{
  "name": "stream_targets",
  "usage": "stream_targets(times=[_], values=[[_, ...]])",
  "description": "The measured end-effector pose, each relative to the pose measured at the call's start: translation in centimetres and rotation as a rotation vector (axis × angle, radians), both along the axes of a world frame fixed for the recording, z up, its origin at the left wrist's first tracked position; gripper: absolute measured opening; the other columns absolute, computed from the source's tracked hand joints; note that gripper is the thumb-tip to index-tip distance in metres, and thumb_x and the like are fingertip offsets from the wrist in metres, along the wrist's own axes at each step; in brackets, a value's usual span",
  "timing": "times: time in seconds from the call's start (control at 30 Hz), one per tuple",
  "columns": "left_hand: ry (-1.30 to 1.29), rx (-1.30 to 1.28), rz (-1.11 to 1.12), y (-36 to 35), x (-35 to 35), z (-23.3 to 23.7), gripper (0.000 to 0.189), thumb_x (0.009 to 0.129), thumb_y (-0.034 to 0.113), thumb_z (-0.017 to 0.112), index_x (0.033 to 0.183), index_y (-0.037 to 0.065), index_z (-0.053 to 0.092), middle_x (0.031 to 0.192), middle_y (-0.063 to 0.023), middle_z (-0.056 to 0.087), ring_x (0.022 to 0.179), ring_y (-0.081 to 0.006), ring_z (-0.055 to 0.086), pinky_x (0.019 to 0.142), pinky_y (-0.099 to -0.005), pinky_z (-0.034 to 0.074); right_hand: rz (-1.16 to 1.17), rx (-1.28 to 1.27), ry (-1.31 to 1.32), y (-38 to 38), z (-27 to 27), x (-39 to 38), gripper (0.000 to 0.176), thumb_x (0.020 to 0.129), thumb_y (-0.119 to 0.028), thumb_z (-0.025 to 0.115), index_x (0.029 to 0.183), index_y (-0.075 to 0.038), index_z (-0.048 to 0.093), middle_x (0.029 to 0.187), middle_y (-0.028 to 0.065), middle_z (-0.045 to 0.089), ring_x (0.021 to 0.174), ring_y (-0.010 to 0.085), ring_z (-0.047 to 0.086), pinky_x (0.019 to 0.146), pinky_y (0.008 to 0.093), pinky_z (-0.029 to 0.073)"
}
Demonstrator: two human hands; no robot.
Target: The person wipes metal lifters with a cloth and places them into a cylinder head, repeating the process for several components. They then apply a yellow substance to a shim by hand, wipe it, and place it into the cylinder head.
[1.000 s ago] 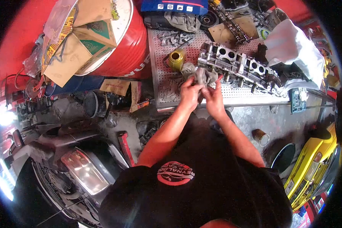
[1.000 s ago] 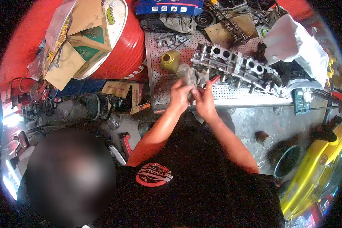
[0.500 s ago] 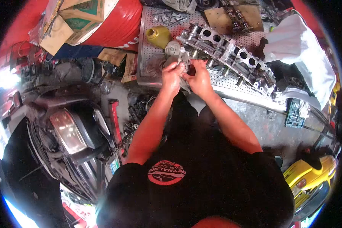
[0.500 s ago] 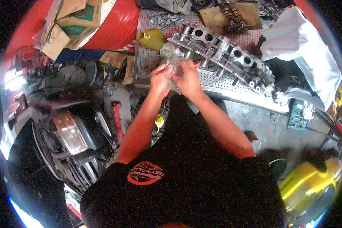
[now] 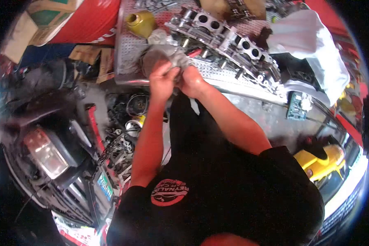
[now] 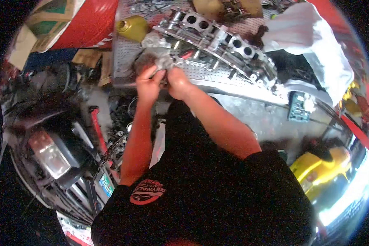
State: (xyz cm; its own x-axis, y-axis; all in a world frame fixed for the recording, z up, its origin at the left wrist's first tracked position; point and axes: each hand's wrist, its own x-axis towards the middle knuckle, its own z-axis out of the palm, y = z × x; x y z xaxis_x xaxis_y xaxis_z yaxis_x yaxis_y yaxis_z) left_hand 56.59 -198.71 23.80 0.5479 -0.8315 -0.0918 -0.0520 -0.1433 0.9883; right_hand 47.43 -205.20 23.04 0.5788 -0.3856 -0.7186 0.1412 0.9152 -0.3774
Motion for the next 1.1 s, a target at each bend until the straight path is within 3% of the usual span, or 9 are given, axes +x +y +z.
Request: stream_targets(times=[0.17, 0.2, 0.27, 0.37, 0.53, 0.73, 0.83, 1.0, 1.1], values=[[0.144, 0.022, 0.297, -1.1, 3.5, -1.0, 0.012, 0.088, 0.012, 0.068, 0.092, 0.000, 0.068, 0.075, 0.0016, 0.062, 0.069, -0.0072, 0.052, 0.061, -0.0274, 0.045, 0.094, 0.011, -0.038, 0.5, 2.4, 0.6, 0.032, 0.101, -0.038, 0.047, 0.110, -0.009, 0.057, 0.104, 0.0046, 0.061, 0.083, 0.0180, 0.061, 0.072, 0.0372, 0.048], [0.044, 0.086, 0.379, -1.5, 4.8, -1.1, 0.018, 0.087, 0.016, 0.069, 0.099, 0.002, 0.067, 0.085, -0.0054, 0.068, 0.075, -0.0164, 0.061, 0.070, -0.0325, 0.049, 0.098, 0.035, -0.081, 0.9, 3.6, 0.9, 0.032, 0.100, -0.038, 0.049, 0.109, -0.009, 0.057, 0.102, 0.0050, 0.061, 0.081, 0.0184, 0.061, 0.072, 0.0368, 0.048], [-0.565, 0.213, 0.299, -2.4, 7.8, -3.0, 0.030, 0.087, 0.023, 0.070, 0.111, 0.006, 0.065, 0.103, -0.0150, 0.069, 0.091, -0.0327, 0.066, 0.078, -0.0378, 0.051, 0.044, -0.054, 0.039, 1.9, 4.0, 0.6, 0.032, 0.098, -0.035, 0.055, 0.105, -0.005, 0.057, 0.094, 0.0069, 0.062, 0.080, 0.0196, 0.062, 0.071, 0.0351, 0.050], [-0.664, 0.962, -0.271, -2.3, 8.3, 2.5, 0.045, 0.085, 0.029, 0.070, 0.126, 0.013, 0.061, 0.119, -0.0198, 0.064, 0.113, -0.0377, 0.059, 0.094, -0.0434, 0.047, -0.004, -0.182, 0.187, 2.4, 3.2, -2.0, 0.033, 0.096, -0.033, 0.059, 0.099, -0.001, 0.058, 0.089, 0.0085, 0.062, 0.082, 0.0195, 0.062, 0.069, 0.0340, 0.051], [-0.301, 0.134, -0.392, 2.4, -1.4, 2.4, 0.037, 0.086, 0.023, 0.068, 0.119, 0.008, 0.063, 0.118, -0.0197, 0.063, 0.112, -0.0354, 0.059, 0.090, -0.0407, 0.049, 0.045, -0.216, 0.305, 0.9, 4.3, -7.6, 0.032, 0.096, -0.031, 0.059, 0.097, 0.001, 0.060, 0.090, 0.0085, 0.062, 0.080, 0.0185, 0.060, 0.070, 0.0325, 0.050], [-0.456, 0.038, -0.158, 3.1, -10.6, 4.4, 0.032, 0.079, 0.010, 0.071, 0.109, 0.002, 0.062, 0.098, -0.0148, 0.066, 0.093, -0.0311, 0.065, 0.081, -0.0367, 0.052, 0.213, -0.224, 0.246, -0.1, 6.8, -14.1, 0.027, 0.097, -0.028, 0.057, 0.104, -0.002, 0.062, 0.096, 0.0085, 0.065, 0.085, 0.0197, 0.062, 0.073, 0.0328, 0.050], [-0.003, 0.013, 0.049, 2.7, -14.4, 2.8, 0.030, 0.082, 0.005, 0.069, 0.111, 0.002, 0.063, 0.099, -0.0111, 0.068, 0.090, -0.0220, 0.066, 0.078, -0.0326, 0.053, 0.404, -0.253, 0.332, -2.3, 9.1, -17.8, 0.031, 0.093, -0.028, 0.064, 0.115, -0.007, 0.061, 0.106, 0.0116, 0.067, 0.097, 0.0235, 0.065, 0.076, 0.0346, 0.053], [0.404, -0.040, 0.366, 1.7, -17.9, -0.7, 0.028, 0.087, 0.006, 0.067, 0.114, 0.002, 0.065, 0.098, -0.0056, 0.070, 0.084, -0.0111, 0.064, 0.071, -0.0250, 0.052, 0.588, -1.736, 0.579, -9.2, 11.2, -23.0, 0.062, 0.078, -0.030, 0.079, 0.126, 0.001, 0.054, 0.113, 0.0202, 0.066, 0.106, 0.0285, 0.063, 0.092, 0.0400, 0.050], [0.495, -0.006, 0.485, 1.1, -21.0, -4.3, 0.026, 0.086, 0.006, 0.067, 0.112, 0.004, 0.066, 0.094, -0.0051, 0.070, 0.081, -0.0113, 0.064, 0.069, -0.0251, 0.051, 0.708, -1.676, 0.716, -13.8, 12.9, -22.1, 0.070, 0.078, -0.030, 0.079, 0.132, 0.002, 0.048, 0.123, 0.0180, 0.060, 0.114, 0.0260, 0.057, 0.099, 0.0349, 0.043]])
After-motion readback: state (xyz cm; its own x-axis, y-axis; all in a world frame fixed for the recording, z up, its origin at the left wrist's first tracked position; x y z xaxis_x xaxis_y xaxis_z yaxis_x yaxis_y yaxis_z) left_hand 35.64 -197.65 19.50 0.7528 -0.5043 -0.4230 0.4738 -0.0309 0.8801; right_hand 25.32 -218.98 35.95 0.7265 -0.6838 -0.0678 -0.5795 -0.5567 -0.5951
